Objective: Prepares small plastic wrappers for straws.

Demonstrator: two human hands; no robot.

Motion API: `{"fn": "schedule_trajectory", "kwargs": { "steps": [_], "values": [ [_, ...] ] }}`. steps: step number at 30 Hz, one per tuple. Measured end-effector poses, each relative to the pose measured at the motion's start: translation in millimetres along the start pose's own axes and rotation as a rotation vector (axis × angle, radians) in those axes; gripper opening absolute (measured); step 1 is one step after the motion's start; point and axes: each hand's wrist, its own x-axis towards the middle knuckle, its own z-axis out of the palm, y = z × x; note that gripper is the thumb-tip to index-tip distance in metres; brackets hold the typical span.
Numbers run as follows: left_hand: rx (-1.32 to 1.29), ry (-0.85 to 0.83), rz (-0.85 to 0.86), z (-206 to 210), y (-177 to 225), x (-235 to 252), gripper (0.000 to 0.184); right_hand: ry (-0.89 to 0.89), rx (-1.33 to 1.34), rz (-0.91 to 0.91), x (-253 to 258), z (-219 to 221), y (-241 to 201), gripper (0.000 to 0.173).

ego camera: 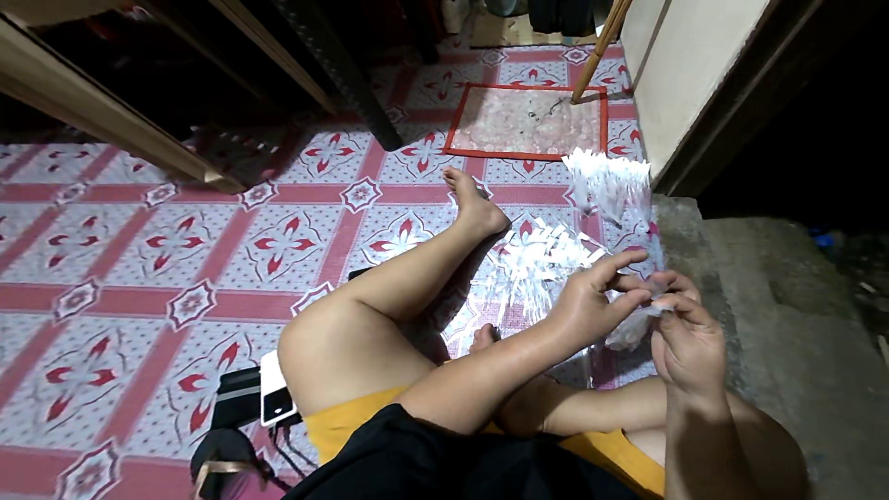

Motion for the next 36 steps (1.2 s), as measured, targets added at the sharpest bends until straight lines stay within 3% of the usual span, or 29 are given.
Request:
{"fn": "schedule_trajectory", "kwargs": {
  "steps": [15, 24, 29, 32, 36],
  "values": [
    [-0.049, -0.06, 0.023, 20, -9, -7, 0.049, 0.056, 0.07, 0.003, 2, -7, 10, 0.011],
    [-0.067, -0.039, 0.062, 23, -10, -10, 0.068, 0.11, -0.089, -0.103, -3, -8, 20, 0.016],
    [0.02, -0.003, 0.088, 19, -15, -11, 0.066, 0.058, -0.029, 0.058, -2, 7, 6, 0.032],
    [0.035, 0.024, 0.102, 17, -25, -15, 0.062, 0.039, -0.025, 0.098, 2, 13, 1, 0.017],
    [-0.128, 0.084, 0.082, 26, -58, -21, 0.051, 0.09, -0.235, 0.071, -3, 17, 12, 0.01]
  ]
}}
